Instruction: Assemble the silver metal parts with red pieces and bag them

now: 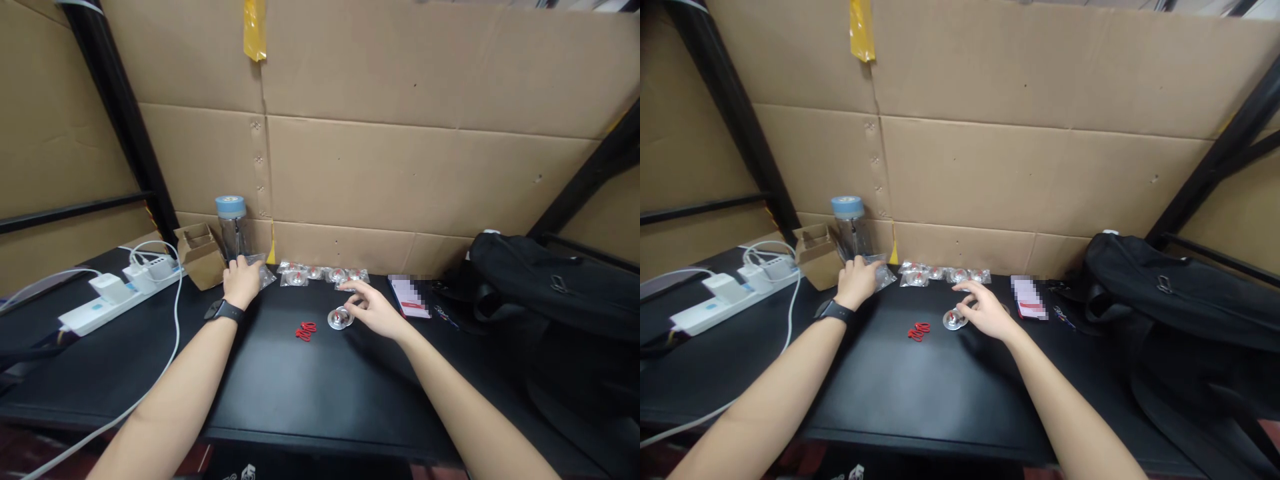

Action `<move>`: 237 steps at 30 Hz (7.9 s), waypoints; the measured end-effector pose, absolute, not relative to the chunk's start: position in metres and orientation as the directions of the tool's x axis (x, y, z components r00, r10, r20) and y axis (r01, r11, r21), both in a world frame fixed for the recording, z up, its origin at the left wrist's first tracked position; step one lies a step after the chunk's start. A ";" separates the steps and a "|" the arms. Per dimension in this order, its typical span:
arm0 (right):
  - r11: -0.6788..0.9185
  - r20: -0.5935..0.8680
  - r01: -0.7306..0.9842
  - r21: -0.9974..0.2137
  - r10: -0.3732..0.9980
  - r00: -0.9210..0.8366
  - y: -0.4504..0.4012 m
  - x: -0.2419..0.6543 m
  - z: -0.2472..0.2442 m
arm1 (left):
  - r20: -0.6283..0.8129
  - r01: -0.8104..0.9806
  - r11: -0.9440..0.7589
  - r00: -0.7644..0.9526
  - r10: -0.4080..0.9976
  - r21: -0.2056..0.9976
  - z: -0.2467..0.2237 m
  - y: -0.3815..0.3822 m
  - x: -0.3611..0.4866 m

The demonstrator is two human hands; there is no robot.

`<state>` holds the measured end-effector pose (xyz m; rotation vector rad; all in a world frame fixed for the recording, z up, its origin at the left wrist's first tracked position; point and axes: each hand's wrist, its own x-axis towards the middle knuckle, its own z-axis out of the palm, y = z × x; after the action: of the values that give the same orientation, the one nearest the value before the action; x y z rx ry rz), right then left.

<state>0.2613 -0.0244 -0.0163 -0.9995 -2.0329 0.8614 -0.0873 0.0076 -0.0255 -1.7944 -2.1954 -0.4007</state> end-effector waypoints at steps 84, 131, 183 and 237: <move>0.546 0.458 0.228 -0.806 0.820 -0.342 -0.023 0.259 -0.015 | 0.485 0.903 -0.026 -0.206 0.850 0.428 -0.018 0.022 -0.133; 0.530 0.360 0.417 -0.739 0.833 -0.420 -0.024 0.259 -0.016 | 0.067 0.998 -0.027 0.023 0.997 0.056 -0.029 0.018 -0.101; 0.584 0.433 0.329 -0.742 0.792 -0.430 -0.028 0.252 -0.019 | 0.548 0.651 -0.672 0.438 0.713 0.354 -0.021 -0.035 0.025; 0.405 0.016 0.831 -0.381 0.901 -0.433 0.014 0.347 -0.011 | 0.285 0.563 -0.785 0.732 0.619 0.260 -0.014 -0.017 -0.019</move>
<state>0.3472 0.0136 -0.0108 -1.5314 -2.4420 0.4710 -0.0194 -0.0174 -0.0137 -3.0673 -1.0540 -0.5968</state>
